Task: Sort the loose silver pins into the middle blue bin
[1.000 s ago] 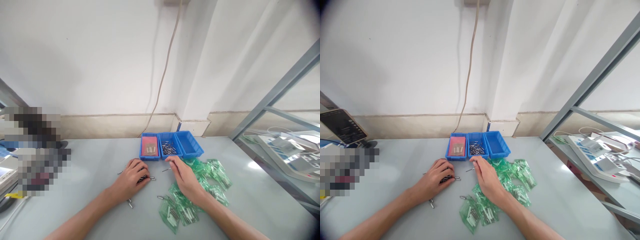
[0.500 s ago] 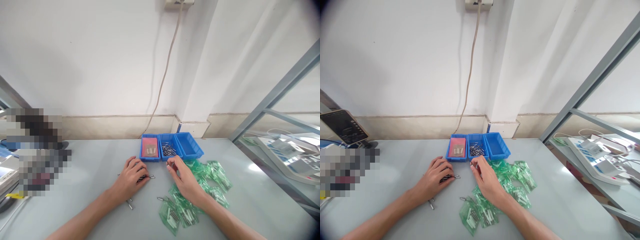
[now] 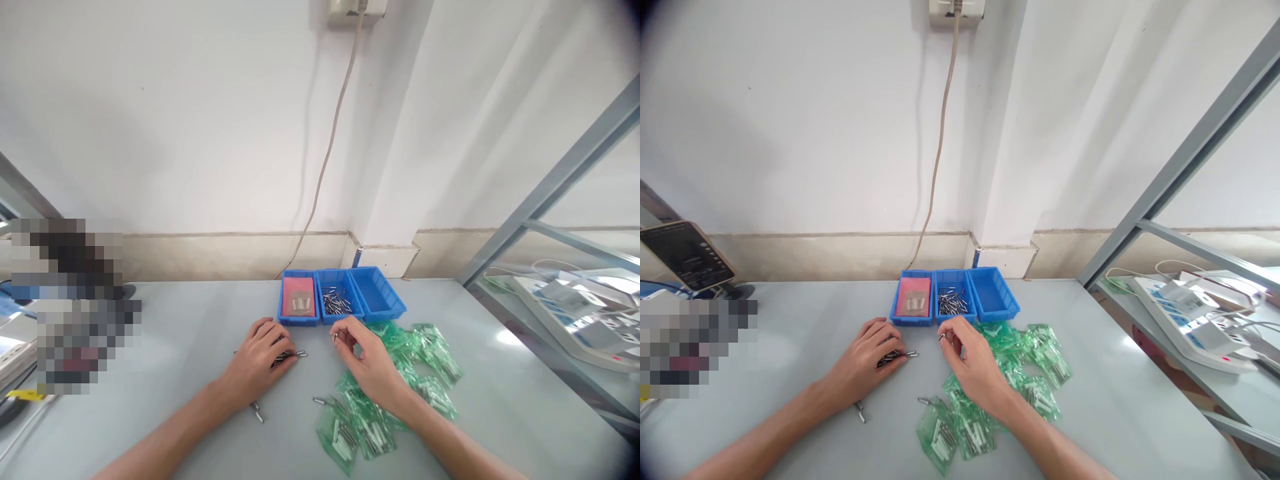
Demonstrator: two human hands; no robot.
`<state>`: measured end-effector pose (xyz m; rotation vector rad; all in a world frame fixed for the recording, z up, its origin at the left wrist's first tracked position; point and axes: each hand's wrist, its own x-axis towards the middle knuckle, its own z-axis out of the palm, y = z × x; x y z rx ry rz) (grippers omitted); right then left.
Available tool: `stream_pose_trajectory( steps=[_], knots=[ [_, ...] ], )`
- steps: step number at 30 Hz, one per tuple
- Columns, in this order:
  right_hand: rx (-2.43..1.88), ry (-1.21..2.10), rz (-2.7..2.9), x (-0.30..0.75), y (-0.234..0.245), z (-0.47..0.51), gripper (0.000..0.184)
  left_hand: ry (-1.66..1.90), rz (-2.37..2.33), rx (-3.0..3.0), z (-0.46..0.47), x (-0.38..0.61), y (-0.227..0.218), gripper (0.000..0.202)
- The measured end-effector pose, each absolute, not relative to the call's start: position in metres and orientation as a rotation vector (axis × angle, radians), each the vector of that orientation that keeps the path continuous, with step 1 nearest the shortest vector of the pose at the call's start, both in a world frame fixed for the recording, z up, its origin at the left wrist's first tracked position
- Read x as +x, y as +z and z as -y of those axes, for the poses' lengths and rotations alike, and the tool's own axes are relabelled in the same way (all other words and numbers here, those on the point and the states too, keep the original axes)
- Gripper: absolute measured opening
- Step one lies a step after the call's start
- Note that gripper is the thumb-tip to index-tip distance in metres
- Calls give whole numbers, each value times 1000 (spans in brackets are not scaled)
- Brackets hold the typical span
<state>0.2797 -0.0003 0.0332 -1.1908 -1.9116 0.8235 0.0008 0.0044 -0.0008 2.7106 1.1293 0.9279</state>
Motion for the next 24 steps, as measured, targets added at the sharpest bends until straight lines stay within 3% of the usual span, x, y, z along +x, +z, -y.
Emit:
stream_pose_trajectory(
  steps=[9,17,24],
  knots=[
    [-1184,930,1728,281,33,-2,9,857,-1125,2679,-3,0,0,2],
    [-1163,1065,1642,283,28,-2,8,853,-1148,2696,-4,-1,-1,9],
    [-1172,1092,1631,282,31,1,8,636,-1142,2647,-2,-3,12,19]
  ],
)
